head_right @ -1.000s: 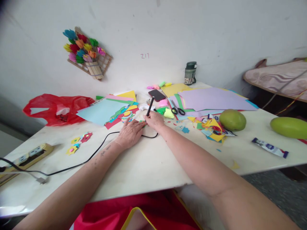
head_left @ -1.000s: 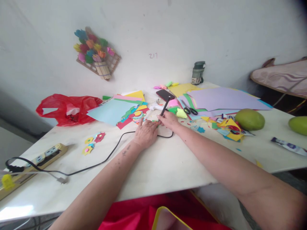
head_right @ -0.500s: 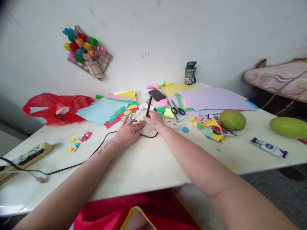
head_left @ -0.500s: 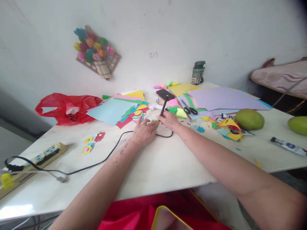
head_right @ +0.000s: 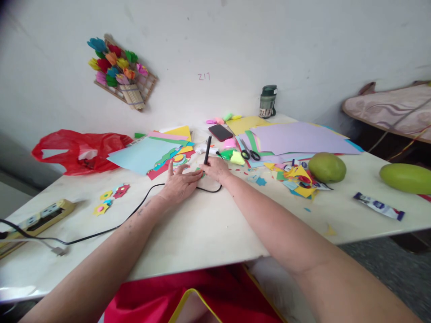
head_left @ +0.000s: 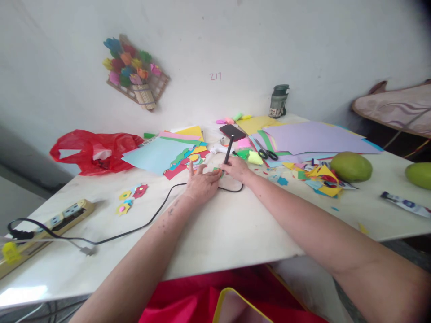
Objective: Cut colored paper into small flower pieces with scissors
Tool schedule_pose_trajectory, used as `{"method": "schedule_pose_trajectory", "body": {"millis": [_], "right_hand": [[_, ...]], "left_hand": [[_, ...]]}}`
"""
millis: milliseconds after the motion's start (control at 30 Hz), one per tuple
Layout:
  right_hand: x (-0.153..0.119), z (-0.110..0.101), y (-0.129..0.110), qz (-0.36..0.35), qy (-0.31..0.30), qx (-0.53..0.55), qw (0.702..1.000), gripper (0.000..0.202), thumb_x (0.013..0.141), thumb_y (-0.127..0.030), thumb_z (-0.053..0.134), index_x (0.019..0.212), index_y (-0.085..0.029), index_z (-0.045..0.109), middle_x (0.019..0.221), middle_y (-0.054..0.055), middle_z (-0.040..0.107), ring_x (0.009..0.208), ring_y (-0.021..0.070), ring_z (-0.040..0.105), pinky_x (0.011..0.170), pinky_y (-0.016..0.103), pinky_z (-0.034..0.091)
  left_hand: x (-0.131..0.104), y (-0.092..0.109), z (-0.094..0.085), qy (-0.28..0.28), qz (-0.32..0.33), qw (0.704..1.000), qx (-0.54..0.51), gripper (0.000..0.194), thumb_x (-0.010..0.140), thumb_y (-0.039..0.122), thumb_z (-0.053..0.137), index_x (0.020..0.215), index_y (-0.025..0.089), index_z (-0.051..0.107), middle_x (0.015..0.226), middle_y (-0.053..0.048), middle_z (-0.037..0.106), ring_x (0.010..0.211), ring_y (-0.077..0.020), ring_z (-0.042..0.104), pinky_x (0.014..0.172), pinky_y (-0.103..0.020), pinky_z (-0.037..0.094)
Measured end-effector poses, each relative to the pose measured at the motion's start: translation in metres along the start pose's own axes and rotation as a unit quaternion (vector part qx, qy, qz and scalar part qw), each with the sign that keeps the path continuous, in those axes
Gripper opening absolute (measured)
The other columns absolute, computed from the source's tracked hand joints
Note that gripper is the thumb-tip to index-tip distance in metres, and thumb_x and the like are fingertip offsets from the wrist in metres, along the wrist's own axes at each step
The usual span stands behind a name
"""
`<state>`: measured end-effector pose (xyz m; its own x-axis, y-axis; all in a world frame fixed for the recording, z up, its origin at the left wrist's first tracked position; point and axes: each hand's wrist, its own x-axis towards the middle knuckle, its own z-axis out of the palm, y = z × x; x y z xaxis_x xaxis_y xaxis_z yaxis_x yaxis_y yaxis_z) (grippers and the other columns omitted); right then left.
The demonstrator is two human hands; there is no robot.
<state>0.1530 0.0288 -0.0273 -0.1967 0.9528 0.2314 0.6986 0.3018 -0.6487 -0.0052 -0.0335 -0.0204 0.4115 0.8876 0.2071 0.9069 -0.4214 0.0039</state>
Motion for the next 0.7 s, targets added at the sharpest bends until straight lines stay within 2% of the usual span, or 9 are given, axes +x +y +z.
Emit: {"method": "schedule_pose_trajectory", "body": {"millis": [333,700], "right_hand": [[0.0013,0.0018,0.0013,-0.005,0.0,0.001,1.0,0.02,0.081,-0.032,0.057,0.08,-0.017,0.07,0.07,0.003,0.069,0.071,0.0184,0.063,0.065,0.026,0.045],[0.0015,0.0033,0.0025,0.0,0.0,-0.001,1.0,0.022,0.082,-0.034,0.057,0.084,-0.017,0.072,0.074,0.005,0.072,0.076,0.02,0.065,0.069,0.028,0.047]], "left_hand": [[-0.0004,0.0014,-0.0013,0.005,0.009,1.0,0.004,0.049,0.09,0.026,0.032,0.128,0.038,0.06,0.129,0.008,0.062,0.133,-0.0324,0.04,0.112,-0.068,-0.008],[-0.0008,0.0013,-0.0001,0.022,0.02,0.999,0.013,0.047,0.091,0.024,0.033,0.126,0.037,0.062,0.126,0.007,0.065,0.131,-0.0322,0.043,0.113,-0.07,-0.003]]}}
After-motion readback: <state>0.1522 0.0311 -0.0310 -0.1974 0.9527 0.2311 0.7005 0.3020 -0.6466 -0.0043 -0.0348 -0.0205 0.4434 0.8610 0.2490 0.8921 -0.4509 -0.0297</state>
